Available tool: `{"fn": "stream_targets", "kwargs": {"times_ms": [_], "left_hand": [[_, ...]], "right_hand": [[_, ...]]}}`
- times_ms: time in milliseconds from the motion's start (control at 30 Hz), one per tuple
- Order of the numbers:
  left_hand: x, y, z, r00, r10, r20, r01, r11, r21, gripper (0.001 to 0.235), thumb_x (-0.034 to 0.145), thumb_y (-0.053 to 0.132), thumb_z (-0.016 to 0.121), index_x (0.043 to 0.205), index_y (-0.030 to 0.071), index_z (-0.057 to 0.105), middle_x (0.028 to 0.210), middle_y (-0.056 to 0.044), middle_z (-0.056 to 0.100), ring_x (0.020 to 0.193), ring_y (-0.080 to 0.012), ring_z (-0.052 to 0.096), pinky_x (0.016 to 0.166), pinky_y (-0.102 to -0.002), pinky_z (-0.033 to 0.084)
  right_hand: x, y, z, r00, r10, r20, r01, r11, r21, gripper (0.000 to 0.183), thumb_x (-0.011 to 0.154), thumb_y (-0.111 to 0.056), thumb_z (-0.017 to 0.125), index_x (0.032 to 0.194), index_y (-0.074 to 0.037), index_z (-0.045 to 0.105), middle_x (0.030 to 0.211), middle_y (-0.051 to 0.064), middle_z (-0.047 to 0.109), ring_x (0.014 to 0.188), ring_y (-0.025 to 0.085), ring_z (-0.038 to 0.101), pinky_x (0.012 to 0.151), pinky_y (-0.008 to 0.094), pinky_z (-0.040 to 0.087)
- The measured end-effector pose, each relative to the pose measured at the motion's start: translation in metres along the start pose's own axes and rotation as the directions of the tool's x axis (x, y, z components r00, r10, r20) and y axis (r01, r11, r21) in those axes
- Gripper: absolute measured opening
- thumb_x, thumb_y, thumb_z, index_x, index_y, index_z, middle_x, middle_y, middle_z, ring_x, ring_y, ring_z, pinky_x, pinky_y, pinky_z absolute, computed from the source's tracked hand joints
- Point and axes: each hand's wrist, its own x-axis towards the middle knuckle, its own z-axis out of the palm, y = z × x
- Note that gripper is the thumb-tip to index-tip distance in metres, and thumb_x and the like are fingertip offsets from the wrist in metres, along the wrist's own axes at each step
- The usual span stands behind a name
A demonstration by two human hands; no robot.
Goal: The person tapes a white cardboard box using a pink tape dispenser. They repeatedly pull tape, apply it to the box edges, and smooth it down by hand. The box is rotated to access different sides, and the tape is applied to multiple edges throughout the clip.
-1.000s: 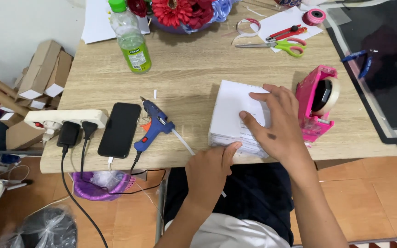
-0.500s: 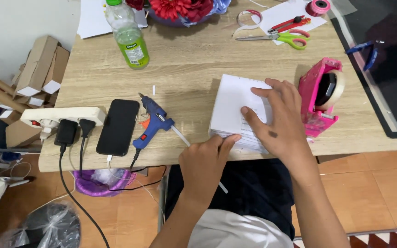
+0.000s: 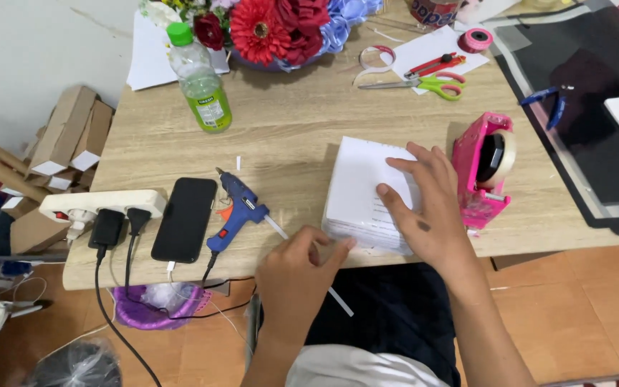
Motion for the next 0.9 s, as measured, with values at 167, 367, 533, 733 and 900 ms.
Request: {"fn": "stream_targets", "kwargs": {"times_ms": [167,367,533,733,900], "left_hand": [[0.015,0.014,-0.03,0.94,-0.218,0.264,0.288,0.921,-0.263,0.038,0.078,0.052,0.078,0.097,0.02,0.069,0.093,0.009,0.071,0.07,-0.0105,0.064,0.064,-0.029,0.051],[0.027,0.029,-0.036,0.77,-0.367,0.522,0.583,0.737,-0.342,0.061,0.077,0.056,0.066,0.126,0.021,0.065,0.128,0.008,0.074,0.093,-0.0108,0.077,0.073,-0.027,0.058],[0.03,0.031,-0.03,0.713,-0.353,0.606,0.619,0.723,-0.307,0.059,0.081,0.054,0.063,0.133,0.026,0.064,0.101,-0.002,0.083,0.094,-0.0137,0.079,0.084,-0.027,0.058],[0.024,0.032,-0.022,0.725,-0.348,0.595,0.664,0.581,-0.47,0.045,0.082,0.038,0.073,0.12,0.017,0.063,0.122,-0.007,0.079,0.092,-0.0142,0.076,0.078,-0.025,0.059],[0.016,0.037,-0.027,0.85,-0.379,0.366,0.526,0.652,-0.546,0.035,0.085,0.037,0.072,0.113,0.016,0.073,0.088,-0.004,0.082,0.083,-0.0126,0.081,0.074,-0.025,0.064]], "right_hand": [[-0.004,-0.003,-0.012,0.999,0.03,-0.021,-0.028,0.996,0.088,0.036,0.099,-0.032,0.062,0.13,-0.015,0.062,0.155,0.014,0.047,0.153,0.038,0.026,0.122,0.055,0.019],[-0.011,0.004,-0.017,0.995,0.09,-0.04,-0.082,0.983,0.164,0.038,0.099,-0.032,0.059,0.134,-0.015,0.059,0.159,0.013,0.043,0.155,0.034,0.026,0.123,0.054,0.019],[-0.015,0.01,-0.023,1.0,0.023,-0.005,-0.022,0.983,0.184,0.048,0.097,-0.033,0.061,0.141,-0.016,0.053,0.163,0.014,0.036,0.156,0.033,0.023,0.124,0.055,0.018],[-0.012,0.013,-0.038,0.982,0.025,0.186,-0.078,0.956,0.283,0.06,0.089,-0.027,0.069,0.144,-0.019,0.047,0.168,0.012,0.026,0.161,0.03,0.01,0.125,0.053,0.011],[-0.017,0.027,-0.034,0.919,-0.167,0.356,0.034,0.936,0.351,0.112,0.074,-0.027,0.084,0.16,-0.013,0.013,0.172,0.021,-0.004,0.161,0.03,-0.009,0.126,0.049,-0.003]]}}
